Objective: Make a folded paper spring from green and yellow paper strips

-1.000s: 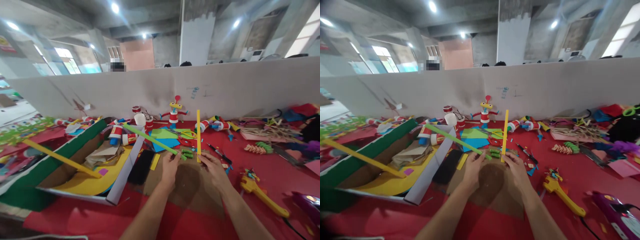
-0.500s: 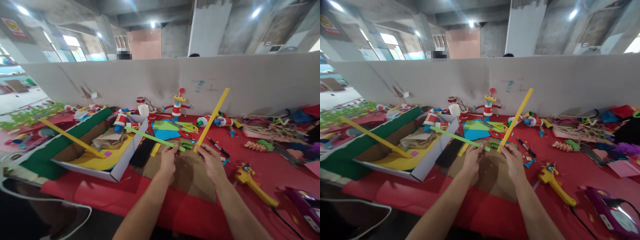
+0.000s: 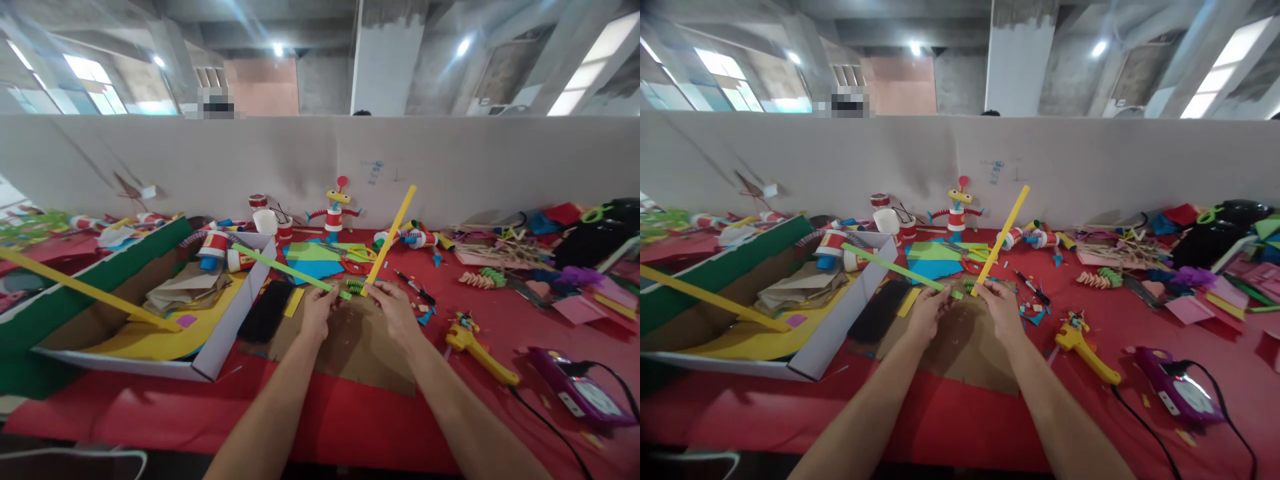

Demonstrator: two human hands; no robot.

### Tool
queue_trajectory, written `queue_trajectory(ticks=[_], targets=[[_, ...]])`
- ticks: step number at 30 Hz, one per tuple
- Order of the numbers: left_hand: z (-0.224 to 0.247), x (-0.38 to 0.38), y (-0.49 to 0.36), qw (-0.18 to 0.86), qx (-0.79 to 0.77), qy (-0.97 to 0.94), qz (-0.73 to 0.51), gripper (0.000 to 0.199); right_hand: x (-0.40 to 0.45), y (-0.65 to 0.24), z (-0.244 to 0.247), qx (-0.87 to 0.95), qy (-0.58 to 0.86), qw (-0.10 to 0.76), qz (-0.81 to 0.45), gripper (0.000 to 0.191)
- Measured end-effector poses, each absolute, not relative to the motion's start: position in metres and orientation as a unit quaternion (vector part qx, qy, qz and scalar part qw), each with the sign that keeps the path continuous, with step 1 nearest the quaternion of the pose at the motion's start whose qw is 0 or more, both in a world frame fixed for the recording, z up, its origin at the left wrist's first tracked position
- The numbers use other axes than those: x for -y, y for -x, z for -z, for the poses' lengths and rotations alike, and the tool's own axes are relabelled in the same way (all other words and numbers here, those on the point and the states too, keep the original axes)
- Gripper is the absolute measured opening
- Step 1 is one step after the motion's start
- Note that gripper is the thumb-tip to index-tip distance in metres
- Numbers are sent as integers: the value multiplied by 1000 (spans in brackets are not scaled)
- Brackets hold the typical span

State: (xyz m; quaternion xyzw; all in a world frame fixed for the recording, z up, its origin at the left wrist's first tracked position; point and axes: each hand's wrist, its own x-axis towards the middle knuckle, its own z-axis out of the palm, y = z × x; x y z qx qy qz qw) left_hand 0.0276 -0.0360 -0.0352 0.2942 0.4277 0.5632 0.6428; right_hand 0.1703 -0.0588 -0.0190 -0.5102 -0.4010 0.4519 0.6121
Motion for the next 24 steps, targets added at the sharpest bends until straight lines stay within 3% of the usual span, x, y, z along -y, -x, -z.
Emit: queue_trajectory(ticks=[24], targets=[[32,46,-43,662,-435,-315,-522,32,59,-170,37,373,519,561,-526,26]])
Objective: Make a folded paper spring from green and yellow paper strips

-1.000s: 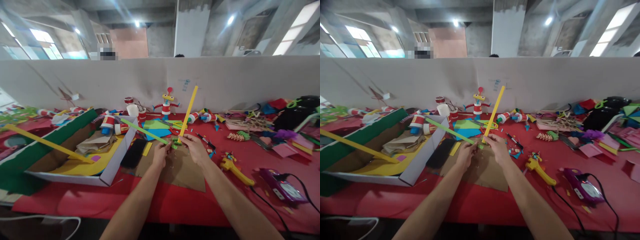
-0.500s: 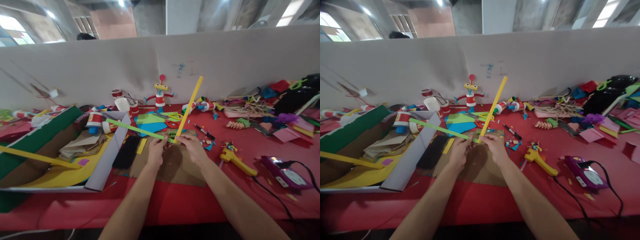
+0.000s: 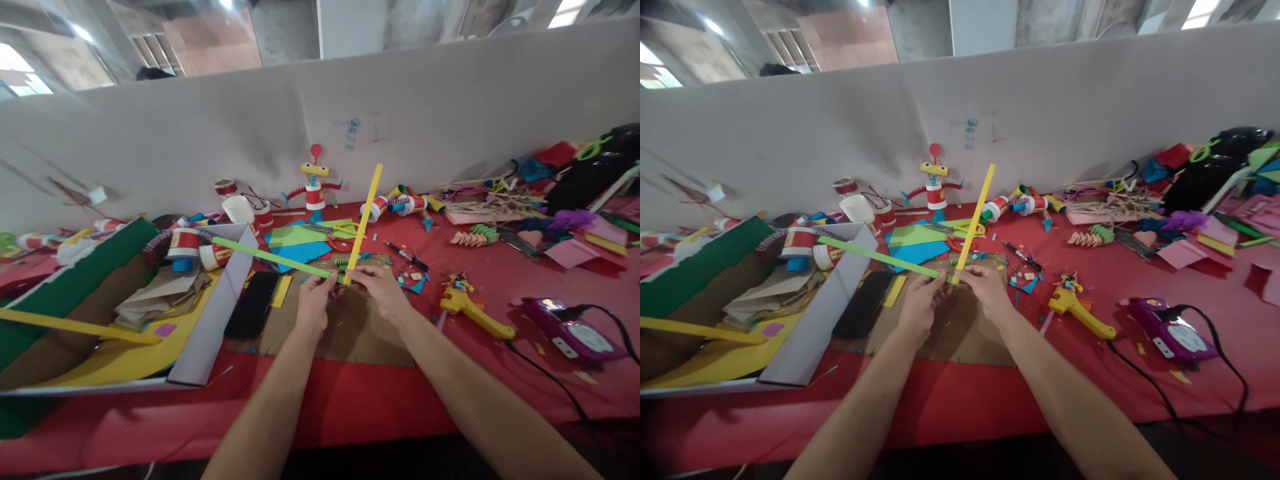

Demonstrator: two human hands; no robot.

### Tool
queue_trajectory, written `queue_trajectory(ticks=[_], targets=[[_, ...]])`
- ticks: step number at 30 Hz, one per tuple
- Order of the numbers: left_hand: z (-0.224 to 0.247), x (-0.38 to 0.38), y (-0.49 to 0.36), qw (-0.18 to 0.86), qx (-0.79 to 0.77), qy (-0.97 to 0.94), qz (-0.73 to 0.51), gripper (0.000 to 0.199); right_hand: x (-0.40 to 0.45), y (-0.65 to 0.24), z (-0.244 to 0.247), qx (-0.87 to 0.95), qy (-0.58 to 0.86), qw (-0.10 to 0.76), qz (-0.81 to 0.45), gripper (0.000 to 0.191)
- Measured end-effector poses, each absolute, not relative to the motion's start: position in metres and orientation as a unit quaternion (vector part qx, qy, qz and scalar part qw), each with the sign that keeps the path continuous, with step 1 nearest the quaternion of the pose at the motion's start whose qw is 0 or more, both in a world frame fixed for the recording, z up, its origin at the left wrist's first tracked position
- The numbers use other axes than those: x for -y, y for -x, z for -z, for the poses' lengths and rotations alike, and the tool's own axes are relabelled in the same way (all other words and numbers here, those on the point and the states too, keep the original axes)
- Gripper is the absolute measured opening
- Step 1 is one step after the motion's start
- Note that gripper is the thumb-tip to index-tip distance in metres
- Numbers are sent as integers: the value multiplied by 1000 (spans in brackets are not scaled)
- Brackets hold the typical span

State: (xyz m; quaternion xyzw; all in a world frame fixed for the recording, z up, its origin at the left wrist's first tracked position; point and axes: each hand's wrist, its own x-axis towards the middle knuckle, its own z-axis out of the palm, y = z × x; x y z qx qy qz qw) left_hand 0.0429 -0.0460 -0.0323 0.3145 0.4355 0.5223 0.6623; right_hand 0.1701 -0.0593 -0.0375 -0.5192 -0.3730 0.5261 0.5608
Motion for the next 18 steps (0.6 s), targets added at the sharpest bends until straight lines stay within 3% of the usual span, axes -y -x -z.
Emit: queue_trajectory(ticks=[18], targets=[[31,48,-42,662,-424,-316,-531,29,57,-170,40,384,502,565,-531,27]])
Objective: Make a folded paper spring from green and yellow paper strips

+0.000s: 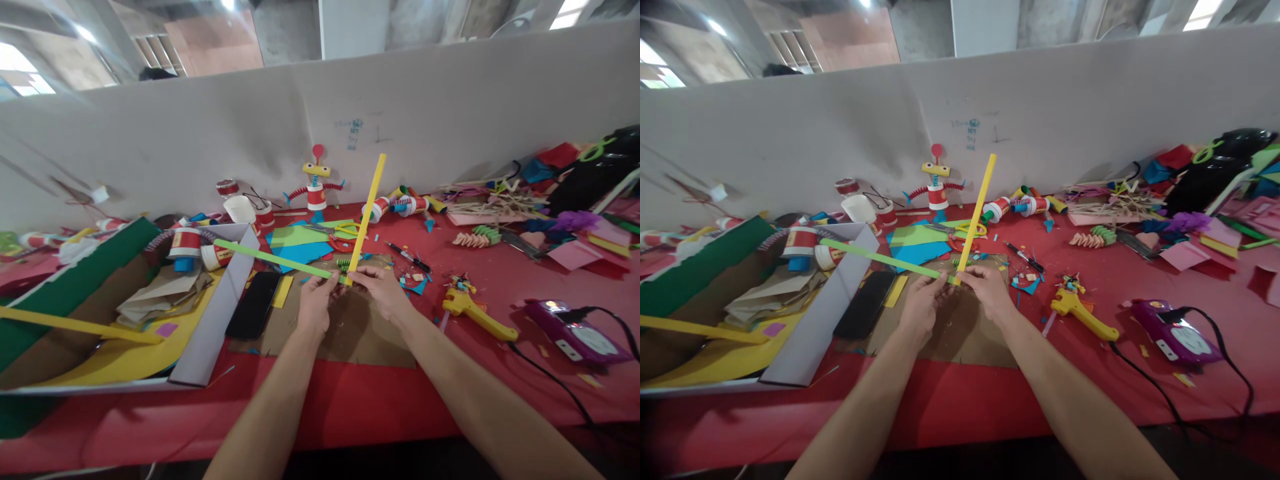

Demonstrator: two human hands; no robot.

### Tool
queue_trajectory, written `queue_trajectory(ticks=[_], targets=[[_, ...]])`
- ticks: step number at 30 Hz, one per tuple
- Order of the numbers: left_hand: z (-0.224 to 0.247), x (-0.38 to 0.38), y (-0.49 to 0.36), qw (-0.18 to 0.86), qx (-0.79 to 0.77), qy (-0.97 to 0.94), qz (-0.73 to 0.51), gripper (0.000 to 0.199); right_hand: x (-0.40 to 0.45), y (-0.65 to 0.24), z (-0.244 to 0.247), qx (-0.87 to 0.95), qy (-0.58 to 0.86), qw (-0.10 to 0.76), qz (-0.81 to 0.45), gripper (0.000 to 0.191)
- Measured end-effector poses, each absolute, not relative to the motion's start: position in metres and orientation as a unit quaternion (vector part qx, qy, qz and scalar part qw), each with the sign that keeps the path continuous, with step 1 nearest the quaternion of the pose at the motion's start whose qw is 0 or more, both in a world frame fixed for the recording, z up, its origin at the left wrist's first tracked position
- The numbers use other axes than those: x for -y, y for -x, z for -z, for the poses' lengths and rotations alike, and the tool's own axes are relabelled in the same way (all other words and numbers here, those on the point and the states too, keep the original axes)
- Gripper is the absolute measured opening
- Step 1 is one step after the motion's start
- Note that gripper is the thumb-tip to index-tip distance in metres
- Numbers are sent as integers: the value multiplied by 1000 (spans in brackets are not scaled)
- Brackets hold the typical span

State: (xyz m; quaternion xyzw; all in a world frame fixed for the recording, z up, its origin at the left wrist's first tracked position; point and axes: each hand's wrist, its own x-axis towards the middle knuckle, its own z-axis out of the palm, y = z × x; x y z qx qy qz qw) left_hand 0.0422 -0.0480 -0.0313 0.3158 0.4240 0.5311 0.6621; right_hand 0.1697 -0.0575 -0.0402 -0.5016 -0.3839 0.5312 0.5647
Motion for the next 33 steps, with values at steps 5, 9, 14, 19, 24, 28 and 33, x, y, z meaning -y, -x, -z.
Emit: queue_trajectory(ticks=[5,9,14,19,24,28,33], targets=[[31,49,-43,666,-421,-315,-529,30,59,-168,38,392,506,569,-517,27],[31,49,-43,673,-414,-312,-527,35,59,-168,38,403,511,573,-499,27],[33,49,-43,674,-411,-321,-523,35,60,-168,39,412,511,572,-493,25],[35,49,-44,653,-422,-331,-535,35,59,-168,41,414,510,575,-487,22],[37,48,-44,613,-434,-349,-561,32,61,-165,36,404,503,559,-521,21],[35,49,-44,610,-429,-346,-569,31,63,-164,33,413,510,554,-512,18],[34,49,-44,608,-442,-348,-560,24,62,-165,38,425,528,558,-480,16]])
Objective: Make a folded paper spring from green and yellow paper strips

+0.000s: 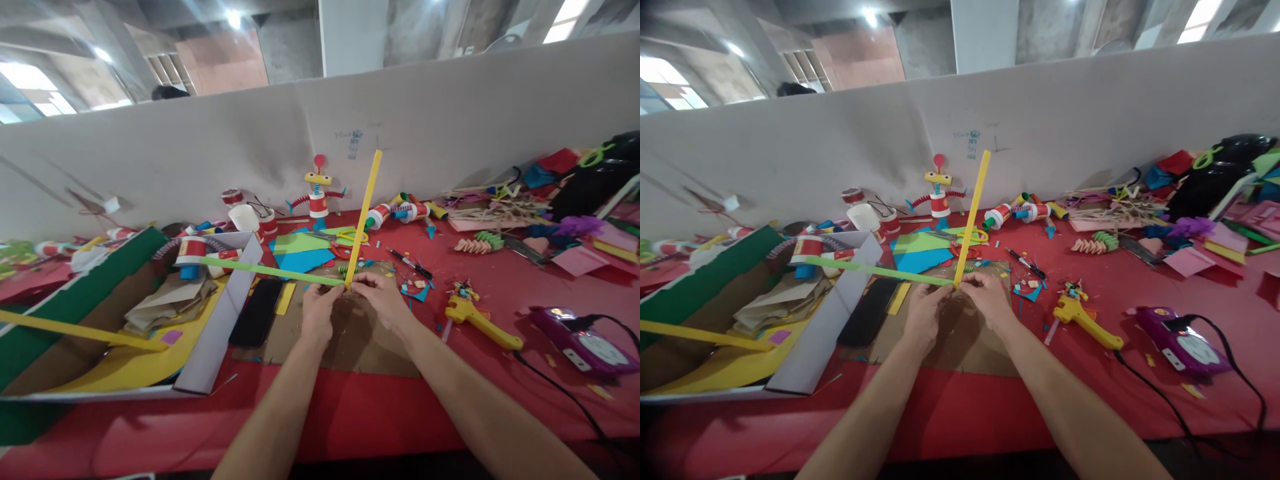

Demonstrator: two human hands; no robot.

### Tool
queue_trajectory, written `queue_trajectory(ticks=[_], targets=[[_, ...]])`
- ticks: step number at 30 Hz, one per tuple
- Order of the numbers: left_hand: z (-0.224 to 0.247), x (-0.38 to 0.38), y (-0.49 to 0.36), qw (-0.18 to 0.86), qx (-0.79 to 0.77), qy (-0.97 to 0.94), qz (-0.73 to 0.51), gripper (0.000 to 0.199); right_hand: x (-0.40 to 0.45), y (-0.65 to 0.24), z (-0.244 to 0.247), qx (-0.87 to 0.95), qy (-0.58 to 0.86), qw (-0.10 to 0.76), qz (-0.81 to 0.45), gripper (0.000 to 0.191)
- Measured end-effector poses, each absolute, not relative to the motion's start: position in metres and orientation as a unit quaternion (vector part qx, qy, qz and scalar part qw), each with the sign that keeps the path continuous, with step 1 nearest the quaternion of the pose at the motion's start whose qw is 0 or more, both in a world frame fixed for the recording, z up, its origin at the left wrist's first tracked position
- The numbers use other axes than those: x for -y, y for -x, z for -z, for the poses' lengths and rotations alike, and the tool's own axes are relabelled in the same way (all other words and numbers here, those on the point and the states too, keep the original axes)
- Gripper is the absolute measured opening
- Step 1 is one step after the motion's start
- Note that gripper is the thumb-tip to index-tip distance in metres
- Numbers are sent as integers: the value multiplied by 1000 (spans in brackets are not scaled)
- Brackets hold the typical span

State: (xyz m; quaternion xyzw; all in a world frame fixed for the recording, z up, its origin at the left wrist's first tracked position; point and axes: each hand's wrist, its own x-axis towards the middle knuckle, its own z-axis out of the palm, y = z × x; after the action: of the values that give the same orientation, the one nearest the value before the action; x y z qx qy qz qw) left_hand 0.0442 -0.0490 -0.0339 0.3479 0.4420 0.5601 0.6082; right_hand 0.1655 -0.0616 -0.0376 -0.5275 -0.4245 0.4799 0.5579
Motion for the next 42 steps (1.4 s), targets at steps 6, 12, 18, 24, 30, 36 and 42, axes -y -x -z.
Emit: queue_trajectory(ticks=[6,12,18,24,30,36,42], targets=[[36,49,-46,608,-444,-336,-566,32,61,-165,38,427,530,554,-479,15],[36,50,-47,613,-445,-337,-558,33,64,-166,36,453,535,539,-468,19],[36,50,-46,642,-417,-338,-547,36,63,-170,36,486,556,522,-426,18],[39,49,-46,643,-411,-330,-556,32,63,-167,34,413,527,547,-502,17],[36,49,-46,640,-406,-319,-568,29,64,-165,29,386,507,544,-546,18],[33,51,-46,646,-418,-329,-547,23,64,-167,31,428,528,544,-493,18],[36,50,-46,638,-442,-329,-538,23,65,-167,32,439,538,531,-486,18]])
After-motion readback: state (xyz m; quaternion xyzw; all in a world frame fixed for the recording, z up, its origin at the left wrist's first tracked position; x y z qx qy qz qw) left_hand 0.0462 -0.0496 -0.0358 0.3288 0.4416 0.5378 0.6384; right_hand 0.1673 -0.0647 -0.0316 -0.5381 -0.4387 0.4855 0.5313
